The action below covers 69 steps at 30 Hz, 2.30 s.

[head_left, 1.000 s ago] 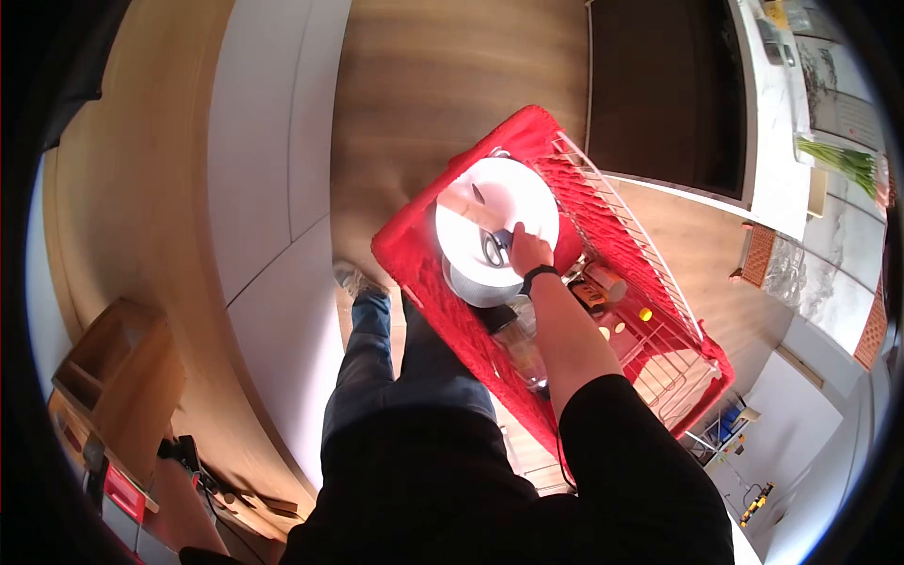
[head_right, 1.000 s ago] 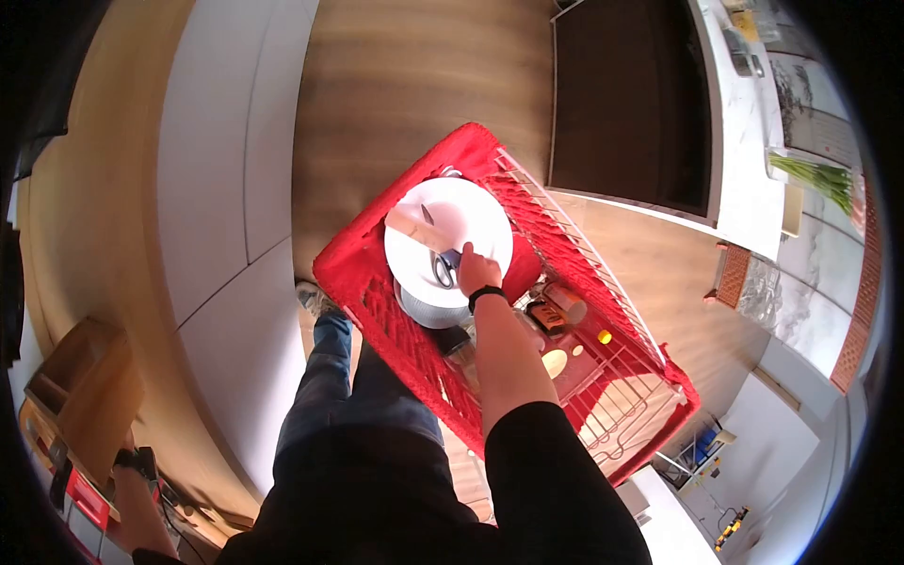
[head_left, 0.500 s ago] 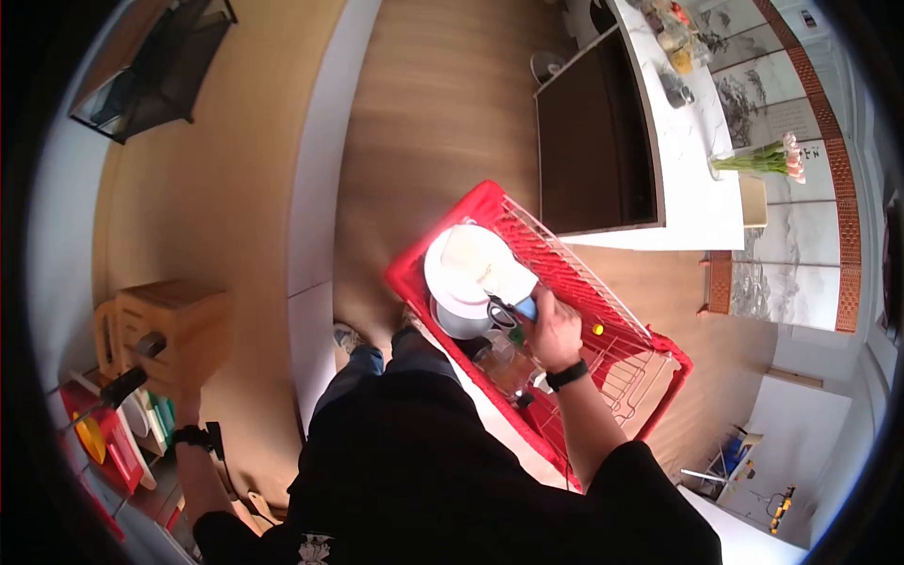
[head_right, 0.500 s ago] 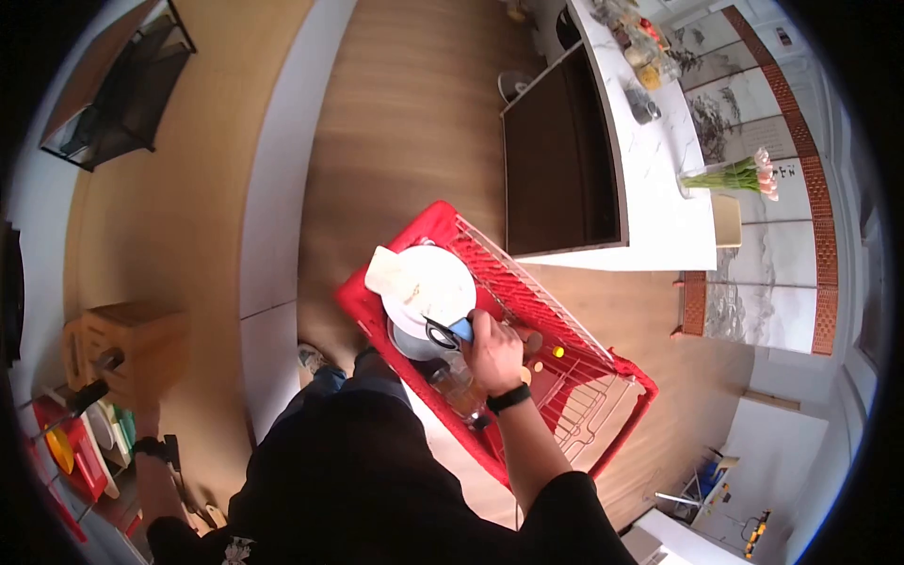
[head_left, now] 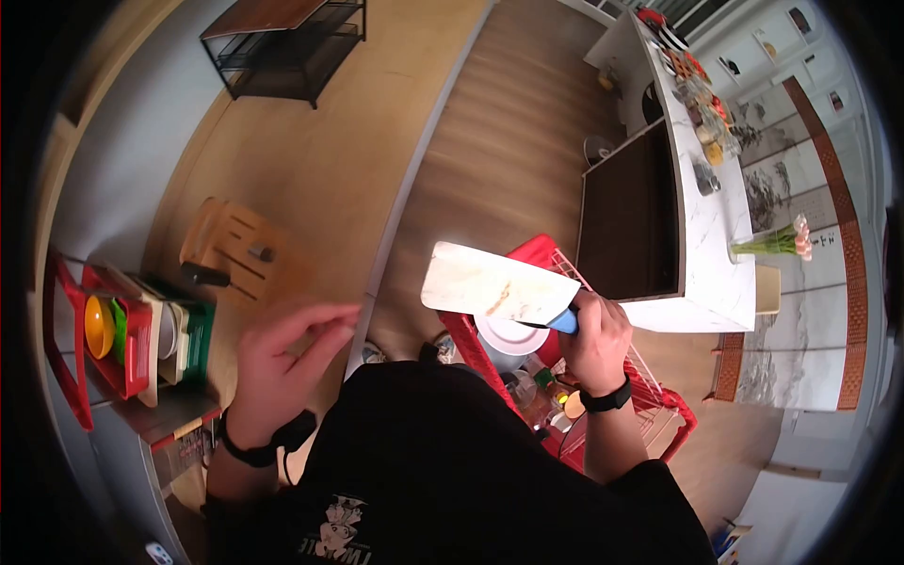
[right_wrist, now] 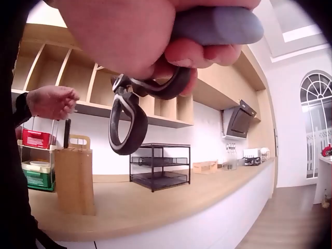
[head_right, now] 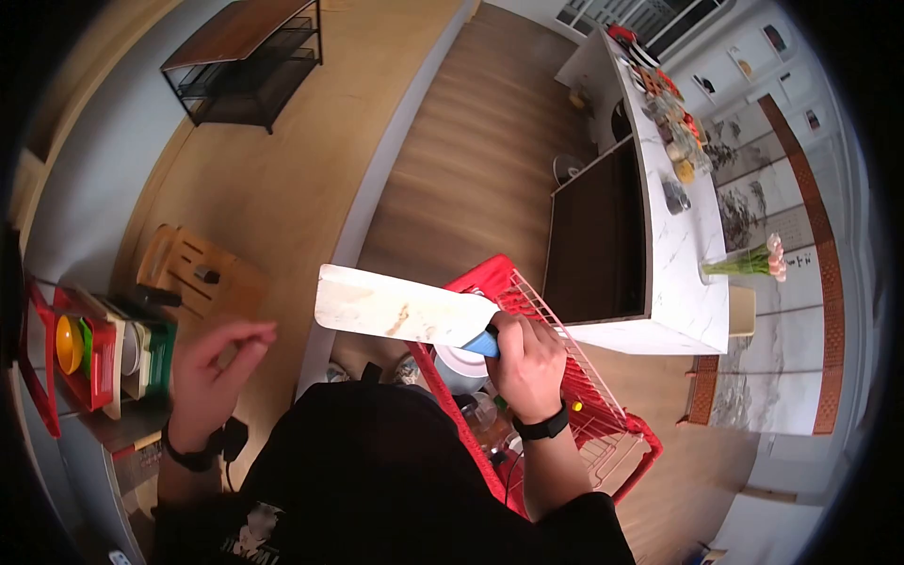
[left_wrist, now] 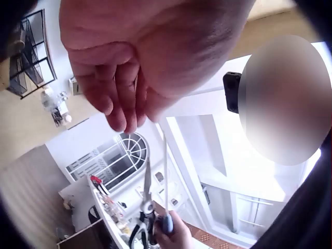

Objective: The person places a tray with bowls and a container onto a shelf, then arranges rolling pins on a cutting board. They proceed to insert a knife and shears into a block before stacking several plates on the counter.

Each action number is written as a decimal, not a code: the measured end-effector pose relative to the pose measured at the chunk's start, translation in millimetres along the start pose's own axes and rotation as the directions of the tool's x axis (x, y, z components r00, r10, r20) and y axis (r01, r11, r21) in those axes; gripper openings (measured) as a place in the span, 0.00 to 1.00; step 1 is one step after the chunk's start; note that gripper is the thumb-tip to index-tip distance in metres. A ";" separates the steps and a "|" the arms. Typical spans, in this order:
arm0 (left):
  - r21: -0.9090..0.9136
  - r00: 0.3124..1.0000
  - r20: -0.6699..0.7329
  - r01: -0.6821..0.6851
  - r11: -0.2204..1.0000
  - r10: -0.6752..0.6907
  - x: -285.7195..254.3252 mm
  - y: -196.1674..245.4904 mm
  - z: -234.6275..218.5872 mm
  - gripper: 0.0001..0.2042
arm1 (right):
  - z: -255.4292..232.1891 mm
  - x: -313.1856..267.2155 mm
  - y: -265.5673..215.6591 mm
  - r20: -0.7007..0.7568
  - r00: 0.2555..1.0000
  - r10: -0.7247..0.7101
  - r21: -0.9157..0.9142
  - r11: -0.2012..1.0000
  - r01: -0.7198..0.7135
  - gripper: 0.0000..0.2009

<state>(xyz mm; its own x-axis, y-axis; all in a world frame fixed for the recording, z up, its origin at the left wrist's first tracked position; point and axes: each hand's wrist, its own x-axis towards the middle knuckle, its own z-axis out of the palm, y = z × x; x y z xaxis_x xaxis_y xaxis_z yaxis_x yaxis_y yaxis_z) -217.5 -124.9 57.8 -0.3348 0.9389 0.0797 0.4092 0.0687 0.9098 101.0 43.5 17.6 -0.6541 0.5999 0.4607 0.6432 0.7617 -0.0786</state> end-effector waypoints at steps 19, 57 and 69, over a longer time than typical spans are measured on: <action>-0.420 0.983 -0.114 -0.180 0.890 0.145 -8.8 -5.3 10.8 0.19 | -21.9 19.0 -33.2 0.081 0.981 -0.177 -0.015 0.984 0.179 0.14; -0.422 0.989 -0.134 -0.120 0.899 0.070 -11.3 -4.4 15.4 0.15 | -20.2 15.7 -36.1 0.120 0.981 -0.150 -0.009 0.988 0.152 0.12; 0.696 0.662 -0.244 -0.389 0.603 0.709 -29.9 -12.4 8.5 0.34 | -17.4 18.5 -37.1 0.079 0.990 -0.120 0.060 0.992 0.115 0.18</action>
<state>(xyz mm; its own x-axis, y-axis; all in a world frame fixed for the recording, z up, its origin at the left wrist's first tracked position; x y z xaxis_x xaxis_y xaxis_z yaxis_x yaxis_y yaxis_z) -205.4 -151.0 40.6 -0.1389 0.5874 0.7973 0.9681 -0.0891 0.2343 71.9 22.1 44.4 -0.7558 0.5216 0.3959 0.5385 0.8390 -0.0773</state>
